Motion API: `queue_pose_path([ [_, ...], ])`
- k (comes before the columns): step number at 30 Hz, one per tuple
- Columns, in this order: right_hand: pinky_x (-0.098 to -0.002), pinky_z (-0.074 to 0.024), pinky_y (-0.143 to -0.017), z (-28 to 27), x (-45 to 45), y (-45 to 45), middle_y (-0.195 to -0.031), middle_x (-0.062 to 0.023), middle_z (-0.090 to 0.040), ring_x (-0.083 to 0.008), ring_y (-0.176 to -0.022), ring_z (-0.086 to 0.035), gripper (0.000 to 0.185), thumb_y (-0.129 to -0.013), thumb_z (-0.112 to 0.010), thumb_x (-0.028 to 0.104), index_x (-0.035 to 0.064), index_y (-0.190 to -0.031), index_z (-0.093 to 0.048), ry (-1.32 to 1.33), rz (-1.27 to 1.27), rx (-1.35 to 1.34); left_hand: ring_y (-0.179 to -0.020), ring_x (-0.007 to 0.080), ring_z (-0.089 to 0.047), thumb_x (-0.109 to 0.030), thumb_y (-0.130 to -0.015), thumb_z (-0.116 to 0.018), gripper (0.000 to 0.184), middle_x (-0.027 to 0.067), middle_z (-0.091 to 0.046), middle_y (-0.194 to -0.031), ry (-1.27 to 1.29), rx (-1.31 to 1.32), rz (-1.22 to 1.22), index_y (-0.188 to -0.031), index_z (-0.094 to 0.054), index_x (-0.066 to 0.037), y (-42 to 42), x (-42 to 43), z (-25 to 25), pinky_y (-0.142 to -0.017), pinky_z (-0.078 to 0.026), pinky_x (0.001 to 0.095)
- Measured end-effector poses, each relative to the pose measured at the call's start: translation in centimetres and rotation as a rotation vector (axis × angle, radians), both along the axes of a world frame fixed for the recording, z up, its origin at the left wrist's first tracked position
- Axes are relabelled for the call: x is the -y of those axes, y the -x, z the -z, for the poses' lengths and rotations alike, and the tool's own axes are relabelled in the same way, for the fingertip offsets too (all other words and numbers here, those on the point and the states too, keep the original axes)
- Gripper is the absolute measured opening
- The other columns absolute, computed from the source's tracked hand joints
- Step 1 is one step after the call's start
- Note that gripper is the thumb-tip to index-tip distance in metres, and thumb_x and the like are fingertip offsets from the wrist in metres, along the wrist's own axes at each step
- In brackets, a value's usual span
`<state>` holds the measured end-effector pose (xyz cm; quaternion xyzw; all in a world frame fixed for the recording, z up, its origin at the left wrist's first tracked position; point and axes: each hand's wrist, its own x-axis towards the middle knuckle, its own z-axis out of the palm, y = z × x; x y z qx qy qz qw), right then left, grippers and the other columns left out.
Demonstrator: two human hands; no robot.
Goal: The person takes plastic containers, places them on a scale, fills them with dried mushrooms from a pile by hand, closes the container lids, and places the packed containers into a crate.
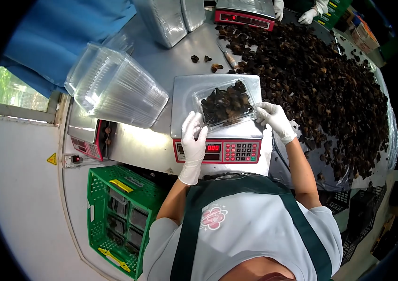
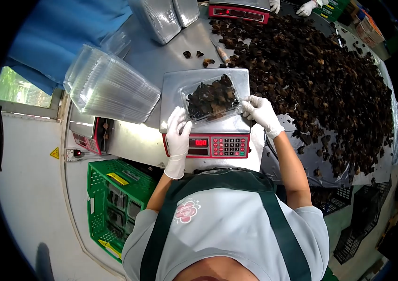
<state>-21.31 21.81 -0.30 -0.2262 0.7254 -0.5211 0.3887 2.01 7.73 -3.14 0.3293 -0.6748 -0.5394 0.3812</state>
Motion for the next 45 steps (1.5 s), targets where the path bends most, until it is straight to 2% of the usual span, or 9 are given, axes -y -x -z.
queue_pose_path([
  [4,-0.0192,-0.0500,-0.057,-0.3,-0.4,-0.2,-0.079,-0.0034,-0.064,-0.0084,-0.067,-0.062,0.028,-0.092,-0.060,0.018,-0.0036,-0.110,-0.059,-0.005,-0.129,0.050,-0.072,0.0105,-0.060,-0.005,-0.088,-0.060,0.040,0.0090,-0.063,-0.095,-0.563,0.089,0.080,-0.126,-0.048,0.002,-0.3,1.3,-0.9,-0.058,-0.051,0.0205],
  [5,-0.0199,-0.0495,-0.057,-0.2,-0.5,-0.3,-0.077,-0.0038,-0.064,-0.0073,-0.064,-0.060,0.020,-0.091,-0.060,0.016,-0.0007,-0.102,-0.059,-0.017,-0.124,0.098,-0.057,0.0087,-0.056,-0.009,-0.091,-0.057,0.024,0.0071,-0.062,-0.079,-0.623,0.073,0.086,-0.113,-0.054,0.001,-0.2,1.3,-1.0,-0.047,-0.046,0.0192],
  [18,-0.0215,-0.0477,-0.058,0.2,-1.7,-2.5,-0.074,-0.0036,-0.063,-0.0070,-0.061,-0.057,0.009,-0.089,-0.058,0.005,0.0009,-0.097,-0.054,0.083,-0.097,0.019,-0.053,0.0078,-0.055,-0.003,-0.091,-0.056,0.008,0.0084,-0.062,-0.073,-0.439,-0.016,0.103,-0.099,-0.053,-0.001,-1.0,0.4,0.4,-0.044,-0.042,0.0189],
  [28,-0.0196,-0.0485,-0.055,0.6,-2.0,-1.9,-0.076,-0.0035,-0.064,-0.0085,-0.061,-0.061,0.014,-0.089,-0.059,0.017,0.0031,-0.093,-0.058,0.146,-0.074,0.187,-0.060,0.0090,-0.059,-0.026,-0.096,-0.054,0.030,0.0086,-0.065,-0.079,-0.459,0.059,0.163,-0.110,-0.056,0.000,-2.0,1.6,-0.1,-0.051,-0.047,0.0204],
  [32,-0.0192,-0.0494,-0.062,0.4,-2.5,-2.0,-0.084,-0.0066,-0.067,-0.0083,-0.067,-0.062,0.020,-0.089,-0.060,0.015,0.0015,-0.103,-0.056,0.224,-0.134,0.270,-0.071,0.0118,-0.059,-0.032,-0.091,-0.062,0.039,0.0066,-0.066,-0.091,-0.223,0.159,0.103,-0.111,-0.058,0.001,-2.0,1.2,-0.8,-0.060,-0.049,0.0246],
  [34,-0.0193,-0.0492,-0.061,0.8,-2.7,-2.0,-0.089,-0.0089,-0.068,-0.0077,-0.067,-0.061,0.026,-0.085,-0.064,0.006,-0.0004,-0.107,-0.053,0.233,-0.183,0.263,-0.090,0.0193,-0.060,-0.033,-0.084,-0.070,0.051,0.0140,-0.058,-0.117,0.327,0.344,-0.072,-0.119,-0.056,0.000,-1.2,0.0,-1.2,-0.077,-0.051,0.0310],
  [36,-0.0190,-0.0489,-0.061,0.8,-2.5,-2.4,-0.089,-0.0094,-0.068,-0.0078,-0.068,-0.061,0.025,-0.084,-0.064,0.004,-0.0004,-0.106,-0.053,0.213,-0.137,0.241,-0.126,0.0331,-0.041,-0.034,-0.073,-0.079,0.075,0.0189,-0.038,-0.139,0.562,0.371,-0.062,-0.132,-0.045,-0.003,-0.6,-0.6,-2.3,-0.103,-0.037,0.0420],
  [40,-0.0191,-0.0485,-0.060,1.1,-2.1,-2.7,-0.082,-0.0073,-0.067,-0.0086,-0.067,-0.061,0.020,-0.085,-0.064,0.007,0.0001,-0.102,-0.055,0.218,-0.099,0.260,-0.133,0.0354,-0.032,-0.035,-0.066,-0.081,0.081,0.0192,-0.031,-0.145,0.849,0.469,0.086,-0.134,-0.046,-0.010,1.1,-0.3,-4.6,-0.108,-0.027,0.0481],
  [45,-0.0191,-0.0486,-0.059,1.2,-1.8,-2.7,-0.079,-0.0064,-0.066,-0.0087,-0.066,-0.062,0.016,-0.085,-0.065,0.005,0.0005,-0.097,-0.057,0.218,-0.070,0.265,-0.129,0.0350,-0.039,-0.033,-0.072,-0.076,0.068,0.0165,-0.037,-0.144,0.913,0.490,0.138,-0.130,-0.051,-0.008,2.9,1.6,-3.7,-0.105,-0.033,0.0449],
])
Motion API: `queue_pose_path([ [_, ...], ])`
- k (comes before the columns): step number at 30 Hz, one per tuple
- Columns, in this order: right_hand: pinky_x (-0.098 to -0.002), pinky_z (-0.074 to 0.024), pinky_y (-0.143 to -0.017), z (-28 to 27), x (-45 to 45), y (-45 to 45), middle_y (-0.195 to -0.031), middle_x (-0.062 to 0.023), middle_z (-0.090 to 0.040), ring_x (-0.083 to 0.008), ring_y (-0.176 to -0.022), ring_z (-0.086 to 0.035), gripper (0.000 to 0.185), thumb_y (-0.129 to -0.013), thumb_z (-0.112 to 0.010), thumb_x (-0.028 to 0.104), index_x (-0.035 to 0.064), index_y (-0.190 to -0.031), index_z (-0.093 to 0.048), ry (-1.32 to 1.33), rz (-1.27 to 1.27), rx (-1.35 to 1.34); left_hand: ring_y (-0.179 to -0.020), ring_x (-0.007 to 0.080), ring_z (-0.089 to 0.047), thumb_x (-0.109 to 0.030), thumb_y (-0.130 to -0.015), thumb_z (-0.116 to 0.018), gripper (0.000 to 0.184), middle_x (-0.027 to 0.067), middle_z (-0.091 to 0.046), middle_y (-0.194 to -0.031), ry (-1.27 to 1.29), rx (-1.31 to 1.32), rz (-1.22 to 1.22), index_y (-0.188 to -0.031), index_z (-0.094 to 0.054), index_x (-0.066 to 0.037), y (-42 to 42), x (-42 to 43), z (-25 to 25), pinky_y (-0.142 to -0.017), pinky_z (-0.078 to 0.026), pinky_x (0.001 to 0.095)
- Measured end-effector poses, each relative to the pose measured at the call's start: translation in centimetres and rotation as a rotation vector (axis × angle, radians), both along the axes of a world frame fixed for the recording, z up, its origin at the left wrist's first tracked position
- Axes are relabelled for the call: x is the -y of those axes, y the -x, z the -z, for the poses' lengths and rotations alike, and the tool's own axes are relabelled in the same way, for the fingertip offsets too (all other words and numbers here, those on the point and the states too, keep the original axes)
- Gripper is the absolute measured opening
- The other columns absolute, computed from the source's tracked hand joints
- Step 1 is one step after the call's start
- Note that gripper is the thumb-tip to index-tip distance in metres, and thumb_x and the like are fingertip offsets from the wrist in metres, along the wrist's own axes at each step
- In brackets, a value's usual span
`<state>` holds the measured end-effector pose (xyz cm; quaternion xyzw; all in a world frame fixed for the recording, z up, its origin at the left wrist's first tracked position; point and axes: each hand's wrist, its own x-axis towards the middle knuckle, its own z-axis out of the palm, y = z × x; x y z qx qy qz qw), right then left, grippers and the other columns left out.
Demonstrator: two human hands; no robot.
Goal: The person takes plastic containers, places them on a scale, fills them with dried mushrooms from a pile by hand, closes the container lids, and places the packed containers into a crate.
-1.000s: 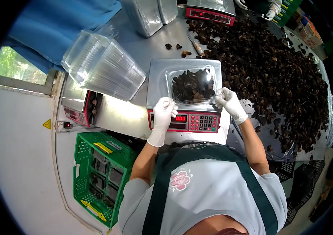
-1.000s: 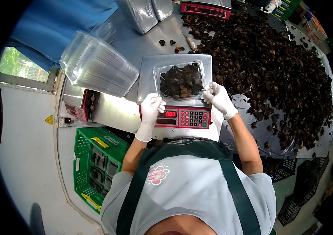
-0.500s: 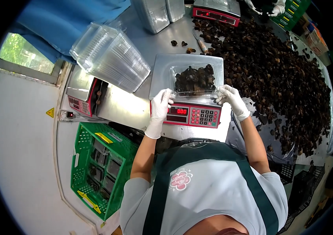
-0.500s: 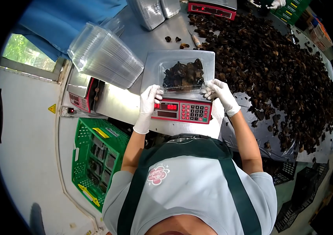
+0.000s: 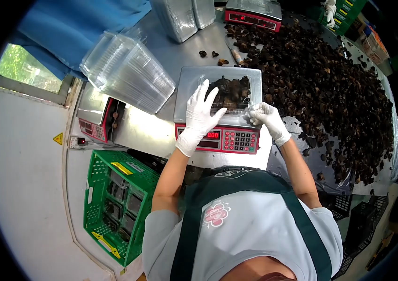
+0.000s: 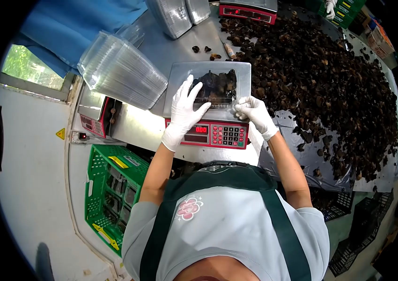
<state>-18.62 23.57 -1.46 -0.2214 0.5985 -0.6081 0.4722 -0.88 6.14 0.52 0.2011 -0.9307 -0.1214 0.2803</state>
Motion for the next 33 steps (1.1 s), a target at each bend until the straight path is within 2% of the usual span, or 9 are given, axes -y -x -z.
queue_pose_path([
  [5,-0.0211,-0.0503,-0.055,-1.7,0.7,-0.5,-0.076,-0.0082,-0.066,-0.0100,-0.062,-0.062,0.006,-0.086,-0.061,0.004,0.0019,-0.089,-0.057,0.030,0.065,0.088,-0.109,0.0271,-0.055,-0.037,-0.077,-0.070,0.049,0.0101,-0.053,-0.130,0.243,-0.048,0.054,-0.114,-0.061,-0.007,0.5,1.4,0.0,-0.083,-0.051,0.0369],
  [7,-0.0219,-0.0506,-0.053,-4.1,0.8,-0.2,-0.075,-0.0087,-0.066,-0.0109,-0.061,-0.062,0.004,-0.087,-0.058,0.006,0.0021,-0.087,-0.057,0.066,0.083,0.108,-0.090,0.0257,-0.064,-0.031,-0.078,-0.071,0.035,0.0083,-0.066,-0.111,0.309,-0.150,0.034,-0.101,-0.065,-0.006,0.7,1.6,-1.8,-0.069,-0.054,0.0313],
  [9,-0.0237,-0.0508,-0.051,-6.2,1.0,0.7,-0.071,-0.0093,-0.065,-0.0138,-0.057,-0.062,0.009,-0.087,-0.052,0.010,0.0027,-0.083,-0.056,0.121,-0.019,0.380,-0.087,0.0256,-0.064,-0.031,-0.077,-0.072,0.035,0.0077,-0.066,-0.111,0.368,-0.188,0.015,-0.100,-0.065,-0.006,1.2,1.9,-3.5,-0.067,-0.054,0.0310],
  [15,-0.0273,-0.0508,-0.049,-0.8,3.3,3.8,-0.071,-0.0109,-0.065,-0.0180,-0.054,-0.058,0.012,-0.085,-0.048,0.013,0.0035,-0.079,-0.053,0.044,-0.059,0.737,-0.126,0.0331,-0.043,-0.047,-0.082,-0.064,0.050,0.0118,-0.052,-0.134,-0.106,-0.004,0.193,-0.117,-0.063,-0.012,2.6,4.7,-0.7,-0.106,-0.035,0.0416],
  [21,-0.0215,-0.0505,-0.052,-0.9,2.5,2.5,-0.076,-0.0091,-0.066,-0.0115,-0.057,-0.061,0.016,-0.089,-0.052,0.014,-0.0001,-0.088,-0.059,-0.143,0.124,0.057,-0.124,0.0308,-0.046,-0.029,-0.080,-0.073,0.043,0.0152,-0.050,-0.134,-0.303,-0.245,0.092,-0.116,-0.063,-0.008,2.2,4.6,0.8,-0.106,-0.035,0.0383],
  [23,-0.0199,-0.0504,-0.054,-0.2,2.2,2.8,-0.076,-0.0078,-0.066,-0.0092,-0.058,-0.060,0.025,-0.092,-0.056,0.024,-0.0005,-0.092,-0.059,-0.135,0.204,-0.084,-0.122,0.0293,-0.048,-0.028,-0.082,-0.071,0.043,0.0164,-0.051,-0.132,-0.307,-0.297,-0.119,-0.118,-0.061,-0.006,2.5,5.5,1.9,-0.101,-0.040,0.0357],
  [25,-0.0198,-0.0503,-0.054,-1.6,2.3,2.2,-0.077,-0.0071,-0.065,-0.0086,-0.059,-0.060,0.027,-0.093,-0.057,0.027,-0.0001,-0.092,-0.059,-0.175,0.179,-0.130,-0.083,0.0175,-0.060,-0.029,-0.087,-0.067,0.045,0.0110,-0.060,-0.115,-0.454,-0.207,-0.294,-0.123,-0.057,-0.004,2.5,5.9,2.3,-0.075,-0.052,0.0296],
  [27,-0.0209,-0.0514,-0.055,-2.7,2.7,1.7,-0.079,-0.0066,-0.065,-0.0091,-0.062,-0.061,0.021,-0.094,-0.056,0.021,-0.0001,-0.092,-0.058,-0.240,0.105,-0.177,-0.062,0.0090,-0.053,-0.030,-0.089,-0.066,0.047,0.0060,-0.062,-0.098,-1.064,-0.240,-0.301,-0.124,-0.056,-0.001,2.5,6.0,2.6,-0.058,-0.050,0.0252],
  [33,-0.0244,-0.0564,-0.061,-1.6,2.6,1.6,-0.083,-0.0108,-0.064,-0.0150,-0.070,-0.066,0.011,-0.092,-0.058,0.010,-0.0004,-0.092,-0.054,-0.160,0.015,0.059,-0.061,0.0067,-0.052,-0.032,-0.091,-0.063,0.052,0.0023,-0.059,-0.087,-1.307,-0.317,-0.211,-0.128,-0.051,0.003,1.3,4.8,2.5,-0.050,-0.048,0.0211],
])
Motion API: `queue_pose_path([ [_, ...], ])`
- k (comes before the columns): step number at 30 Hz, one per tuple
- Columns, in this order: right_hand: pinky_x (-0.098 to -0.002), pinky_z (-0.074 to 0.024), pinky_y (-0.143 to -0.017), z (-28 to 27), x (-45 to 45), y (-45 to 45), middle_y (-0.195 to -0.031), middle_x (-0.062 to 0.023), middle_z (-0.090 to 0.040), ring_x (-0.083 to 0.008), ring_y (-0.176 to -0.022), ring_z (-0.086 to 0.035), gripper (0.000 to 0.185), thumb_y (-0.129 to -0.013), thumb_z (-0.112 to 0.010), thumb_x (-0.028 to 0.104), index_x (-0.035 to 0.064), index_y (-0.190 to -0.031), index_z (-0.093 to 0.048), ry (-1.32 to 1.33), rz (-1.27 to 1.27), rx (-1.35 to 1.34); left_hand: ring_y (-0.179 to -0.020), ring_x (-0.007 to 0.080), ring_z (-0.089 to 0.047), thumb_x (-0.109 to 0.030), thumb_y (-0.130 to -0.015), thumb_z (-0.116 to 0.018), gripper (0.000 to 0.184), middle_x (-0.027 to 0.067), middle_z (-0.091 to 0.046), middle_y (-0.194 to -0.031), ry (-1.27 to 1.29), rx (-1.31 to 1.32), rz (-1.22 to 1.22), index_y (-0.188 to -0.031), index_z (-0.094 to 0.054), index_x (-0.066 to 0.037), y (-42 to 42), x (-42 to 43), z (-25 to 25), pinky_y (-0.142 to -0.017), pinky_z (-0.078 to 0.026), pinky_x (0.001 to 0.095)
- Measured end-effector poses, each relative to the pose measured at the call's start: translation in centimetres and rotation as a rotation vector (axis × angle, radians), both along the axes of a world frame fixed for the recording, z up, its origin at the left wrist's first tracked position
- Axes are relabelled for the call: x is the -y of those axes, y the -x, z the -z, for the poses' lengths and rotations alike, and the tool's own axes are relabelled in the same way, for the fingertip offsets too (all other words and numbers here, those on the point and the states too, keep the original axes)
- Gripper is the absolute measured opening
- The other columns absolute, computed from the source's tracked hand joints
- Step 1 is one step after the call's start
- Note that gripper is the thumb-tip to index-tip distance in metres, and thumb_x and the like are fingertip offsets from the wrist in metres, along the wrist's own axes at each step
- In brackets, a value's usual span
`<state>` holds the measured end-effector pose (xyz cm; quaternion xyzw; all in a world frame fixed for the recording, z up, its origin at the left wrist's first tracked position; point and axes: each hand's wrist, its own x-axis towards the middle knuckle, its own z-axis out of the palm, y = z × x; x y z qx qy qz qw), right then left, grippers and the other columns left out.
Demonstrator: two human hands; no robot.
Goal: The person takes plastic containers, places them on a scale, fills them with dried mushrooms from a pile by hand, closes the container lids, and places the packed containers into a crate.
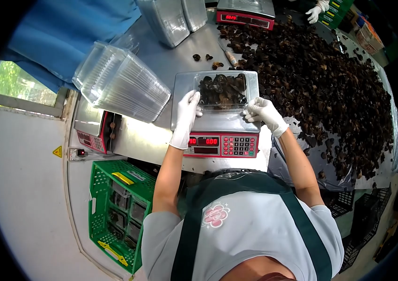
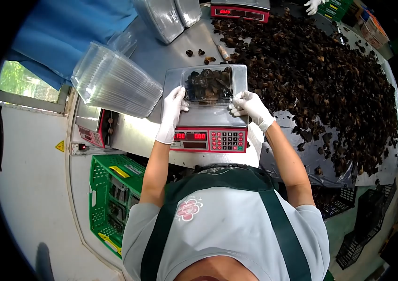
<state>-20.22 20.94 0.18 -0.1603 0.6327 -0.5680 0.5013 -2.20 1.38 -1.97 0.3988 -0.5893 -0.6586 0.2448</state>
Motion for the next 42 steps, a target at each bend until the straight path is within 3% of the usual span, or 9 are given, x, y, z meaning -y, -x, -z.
queue_pose_path([
  [16,-0.0223,-0.0526,-0.058,0.8,-1.1,-0.4,-0.080,-0.0128,-0.066,-0.0114,-0.061,-0.060,0.006,-0.090,-0.054,0.004,-0.0019,-0.089,-0.051,0.107,-0.070,-0.102,-0.074,0.0148,-0.065,-0.027,-0.092,-0.062,0.030,0.0044,-0.060,-0.084,-0.180,-0.039,0.164,-0.108,-0.056,-0.002,-4.2,-1.0,-0.1,-0.065,-0.055,0.0258],
  [22,-0.0235,-0.0506,-0.068,0.7,-3.4,-0.8,-0.082,-0.0030,-0.063,-0.0081,-0.077,-0.061,0.012,-0.089,-0.061,0.005,0.0027,-0.095,-0.050,0.108,-0.131,-0.489,-0.083,0.0113,-0.061,0.008,-0.078,-0.063,0.038,0.0040,-0.059,-0.084,-0.142,-0.158,0.228,-0.113,-0.050,-0.001,-5.6,-4.2,-1.4,-0.074,-0.054,0.0243],
  [25,-0.0273,-0.0521,-0.072,-0.9,-3.9,-1.3,-0.077,-0.0066,-0.064,-0.0136,-0.080,-0.066,0.010,-0.083,-0.063,0.001,0.0018,-0.085,-0.053,0.139,-0.131,-0.733,-0.089,0.0128,-0.060,0.012,-0.074,-0.057,0.036,0.0050,-0.060,-0.089,0.181,-0.059,0.070,-0.107,-0.053,-0.001,-6.2,-5.9,-1.7,-0.076,-0.051,0.0240],
  [26,-0.0281,-0.0524,-0.072,-1.1,-3.9,-1.4,-0.077,-0.0074,-0.064,-0.0162,-0.080,-0.067,0.012,-0.079,-0.064,-0.003,0.0017,-0.082,-0.054,0.283,-0.104,-0.918,-0.088,0.0138,-0.061,0.013,-0.077,-0.056,0.025,0.0057,-0.061,-0.090,0.593,-0.113,0.019,-0.098,-0.055,-0.001,-5.9,-6.3,-2.1,-0.077,-0.050,0.0232],
  [28,-0.0291,-0.0529,-0.070,-1.7,-3.8,-1.8,-0.081,-0.0084,-0.066,-0.0230,-0.083,-0.067,0.020,-0.067,-0.067,-0.011,0.0034,-0.075,-0.054,0.463,-0.061,-1.165,-0.087,0.0163,-0.063,0.015,-0.078,-0.055,0.022,0.0078,-0.062,-0.092,0.328,-0.368,-0.029,-0.093,-0.055,-0.001,-6.2,-6.3,-1.7,-0.076,-0.052,0.0261],
  [30,-0.0286,-0.0526,-0.069,-2.9,-4.0,-2.3,-0.087,-0.0075,-0.068,-0.0224,-0.085,-0.067,0.023,-0.064,-0.067,-0.011,0.0055,-0.073,-0.054,0.588,-0.050,-1.219,-0.094,0.0269,-0.064,0.011,-0.082,-0.058,0.014,0.0132,-0.060,-0.098,0.922,-0.296,0.101,-0.091,-0.052,0.001,-7.3,-6.1,-2.3,-0.081,-0.053,0.0345],
  [32,-0.0290,-0.0527,-0.065,-3.4,-3.9,-2.7,-0.093,-0.0058,-0.070,-0.0213,-0.081,-0.065,0.025,-0.061,-0.068,-0.010,0.0078,-0.070,-0.054,0.647,-0.018,-1.358,-0.092,0.0294,-0.065,0.009,-0.081,-0.060,0.015,0.0144,-0.061,-0.095,1.095,-0.358,0.149,-0.092,-0.053,0.001,-8.4,-6.6,-3.3,-0.080,-0.054,0.0357],
  [38,-0.0290,-0.0523,-0.062,-4.3,-3.6,-4.8,-0.090,-0.0061,-0.070,-0.0219,-0.078,-0.065,0.026,-0.059,-0.068,-0.012,0.0080,-0.069,-0.054,0.700,-0.029,-1.355,-0.092,0.0313,-0.065,0.007,-0.082,-0.058,0.013,0.0163,-0.063,-0.097,1.219,-0.356,-0.008,-0.094,-0.056,0.001,-10.9,-7.7,-2.7,-0.080,-0.053,0.0385],
  [42,-0.0290,-0.0523,-0.063,-4.0,-3.3,-5.5,-0.089,-0.0103,-0.069,-0.0225,-0.077,-0.065,0.026,-0.058,-0.065,-0.015,0.0064,-0.071,-0.057,0.734,-0.073,-1.302,-0.090,0.0266,-0.066,0.012,-0.074,-0.064,0.021,0.0150,-0.065,-0.098,1.084,-0.344,-0.136,-0.092,-0.063,0.003,-12.0,-9.2,-3.3,-0.079,-0.054,0.0319],
])
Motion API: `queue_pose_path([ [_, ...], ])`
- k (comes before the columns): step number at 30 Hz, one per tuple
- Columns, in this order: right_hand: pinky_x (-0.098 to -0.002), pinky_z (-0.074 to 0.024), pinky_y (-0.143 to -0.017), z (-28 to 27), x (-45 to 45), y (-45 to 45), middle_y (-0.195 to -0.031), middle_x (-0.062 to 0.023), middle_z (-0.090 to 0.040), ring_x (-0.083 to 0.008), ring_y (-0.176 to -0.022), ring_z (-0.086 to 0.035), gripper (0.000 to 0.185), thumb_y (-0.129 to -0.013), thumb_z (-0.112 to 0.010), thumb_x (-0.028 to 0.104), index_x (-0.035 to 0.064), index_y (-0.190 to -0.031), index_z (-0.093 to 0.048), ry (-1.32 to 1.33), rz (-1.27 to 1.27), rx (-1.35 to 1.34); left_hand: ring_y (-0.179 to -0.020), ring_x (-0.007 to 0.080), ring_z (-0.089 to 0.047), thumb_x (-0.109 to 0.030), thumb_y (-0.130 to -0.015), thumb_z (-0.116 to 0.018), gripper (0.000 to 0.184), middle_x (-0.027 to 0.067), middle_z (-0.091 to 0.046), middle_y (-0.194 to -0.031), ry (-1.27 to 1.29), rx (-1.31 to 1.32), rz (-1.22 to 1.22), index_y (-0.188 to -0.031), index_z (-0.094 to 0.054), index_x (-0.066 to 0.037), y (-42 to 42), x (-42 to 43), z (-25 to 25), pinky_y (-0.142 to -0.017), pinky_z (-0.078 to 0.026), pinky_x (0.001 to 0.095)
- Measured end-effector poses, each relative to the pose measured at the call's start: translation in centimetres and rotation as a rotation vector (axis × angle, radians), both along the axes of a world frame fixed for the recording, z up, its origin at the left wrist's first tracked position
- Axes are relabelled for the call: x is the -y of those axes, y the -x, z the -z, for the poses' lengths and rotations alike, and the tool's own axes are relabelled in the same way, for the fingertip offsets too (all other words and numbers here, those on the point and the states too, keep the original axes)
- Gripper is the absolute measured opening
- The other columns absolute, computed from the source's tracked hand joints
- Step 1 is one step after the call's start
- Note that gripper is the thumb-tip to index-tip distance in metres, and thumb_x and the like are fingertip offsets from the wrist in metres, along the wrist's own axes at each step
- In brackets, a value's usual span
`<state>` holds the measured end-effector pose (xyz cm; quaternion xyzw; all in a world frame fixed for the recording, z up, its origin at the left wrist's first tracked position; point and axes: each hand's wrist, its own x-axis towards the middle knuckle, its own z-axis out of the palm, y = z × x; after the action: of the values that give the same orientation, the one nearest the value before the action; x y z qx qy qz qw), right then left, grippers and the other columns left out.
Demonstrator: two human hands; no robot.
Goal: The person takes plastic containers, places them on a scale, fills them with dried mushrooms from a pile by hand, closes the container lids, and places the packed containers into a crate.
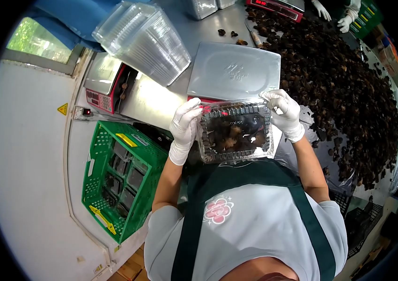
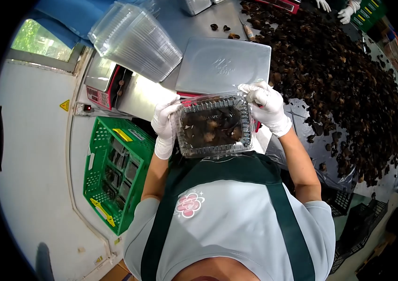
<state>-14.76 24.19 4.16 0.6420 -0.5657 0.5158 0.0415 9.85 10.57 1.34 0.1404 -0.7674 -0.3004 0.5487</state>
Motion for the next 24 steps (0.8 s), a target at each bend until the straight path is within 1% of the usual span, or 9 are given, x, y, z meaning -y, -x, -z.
queue_pose_path([
  [8,-0.0293,-0.0524,-0.065,0.2,0.9,-1.9,-0.083,-0.0090,-0.068,-0.0217,-0.078,-0.066,0.023,-0.060,-0.065,-0.014,0.0049,-0.070,-0.057,-0.026,-0.066,0.039,-0.085,0.0260,-0.067,0.008,-0.069,-0.067,0.025,0.0152,-0.068,-0.099,0.177,0.142,-0.086,-0.093,-0.064,-0.001,-3.7,0.4,-0.3,-0.071,-0.055,0.0304],
  [10,-0.0285,-0.0520,-0.066,0.6,1.1,-2.4,-0.076,-0.0072,-0.065,-0.0207,-0.078,-0.066,0.021,-0.063,-0.065,-0.014,0.0043,-0.069,-0.056,-0.079,-0.074,0.100,-0.082,0.0267,-0.067,0.005,-0.069,-0.068,0.026,0.0124,-0.069,-0.097,0.345,0.244,-0.151,-0.094,-0.064,-0.004,-4.3,0.1,-1.8,-0.068,-0.055,0.0305],
  [12,-0.0277,-0.0516,-0.070,0.9,1.0,-2.8,-0.073,-0.0061,-0.063,-0.0176,-0.078,-0.066,0.018,-0.068,-0.063,-0.014,0.0021,-0.068,-0.054,-0.233,-0.075,0.173,-0.080,0.0252,-0.068,0.006,-0.068,-0.068,0.029,0.0112,-0.069,-0.096,0.370,0.268,-0.184,-0.095,-0.064,-0.004,-5.4,0.1,-1.0,-0.066,-0.056,0.0307],
  [14,-0.0272,-0.0509,-0.072,1.6,1.0,-3.5,-0.076,-0.0041,-0.065,-0.0115,-0.080,-0.065,0.015,-0.073,-0.066,-0.010,0.0009,-0.070,-0.055,-0.376,-0.140,0.397,-0.080,0.0238,-0.068,0.007,-0.066,-0.068,0.031,0.0107,-0.069,-0.096,0.357,0.355,-0.164,-0.094,-0.064,-0.005,-6.5,0.0,-0.4,-0.065,-0.056,0.0297],
  [18,-0.0261,-0.0503,-0.076,4.2,0.9,-3.5,-0.085,-0.0021,-0.068,-0.0073,-0.083,-0.061,0.016,-0.074,-0.072,-0.002,0.0001,-0.075,-0.056,-0.607,-0.212,0.610,-0.071,0.0231,-0.067,0.012,-0.065,-0.063,0.029,0.0080,-0.069,-0.091,0.240,0.323,-0.156,-0.089,-0.064,-0.004,-7.7,-1.3,-0.2,-0.062,-0.055,0.0286],
  [19,-0.0263,-0.0504,-0.078,5.5,1.1,-3.0,-0.089,-0.0027,-0.068,-0.0078,-0.084,-0.061,0.020,-0.072,-0.075,0.002,-0.0002,-0.081,-0.058,-0.730,-0.281,0.783,-0.067,0.0241,-0.066,0.013,-0.066,-0.062,0.027,0.0076,-0.068,-0.085,0.156,0.344,-0.142,-0.087,-0.064,-0.004,-8.3,-1.7,-0.1,-0.062,-0.054,0.0289],
  [22,-0.0271,-0.0520,-0.077,6.1,0.5,-3.9,-0.093,-0.0063,-0.069,-0.0102,-0.082,-0.061,0.032,-0.074,-0.074,0.007,-0.0025,-0.102,-0.060,-0.714,-0.339,0.473,-0.065,0.0251,-0.065,0.012,-0.066,-0.063,0.026,0.0087,-0.066,-0.078,-0.019,0.327,-0.217,-0.087,-0.064,-0.003,-9.3,-3.0,0.0,-0.062,-0.054,0.0298],
  [23,-0.0273,-0.0526,-0.077,5.9,0.4,-4.4,-0.094,-0.0076,-0.069,-0.0110,-0.081,-0.061,0.037,-0.075,-0.074,0.008,-0.0033,-0.109,-0.061,-0.711,-0.353,0.421,-0.064,0.0225,-0.065,0.010,-0.065,-0.066,0.023,0.0089,-0.065,-0.073,-0.079,0.305,-0.240,-0.085,-0.063,-0.002,-9.8,-3.0,1.3,-0.063,-0.053,0.0298],
  [24,-0.0271,-0.0517,-0.073,5.7,0.6,-4.9,-0.088,-0.0081,-0.068,-0.0104,-0.077,-0.061,0.035,-0.074,-0.072,0.005,-0.0033,-0.107,-0.062,-0.688,-0.333,0.349,-0.064,0.0225,-0.065,0.010,-0.065,-0.066,0.023,0.0089,-0.065,-0.073,-0.082,0.302,-0.254,-0.085,-0.063,-0.002,-10.3,-3.2,1.7,-0.063,-0.053,0.0298],
])
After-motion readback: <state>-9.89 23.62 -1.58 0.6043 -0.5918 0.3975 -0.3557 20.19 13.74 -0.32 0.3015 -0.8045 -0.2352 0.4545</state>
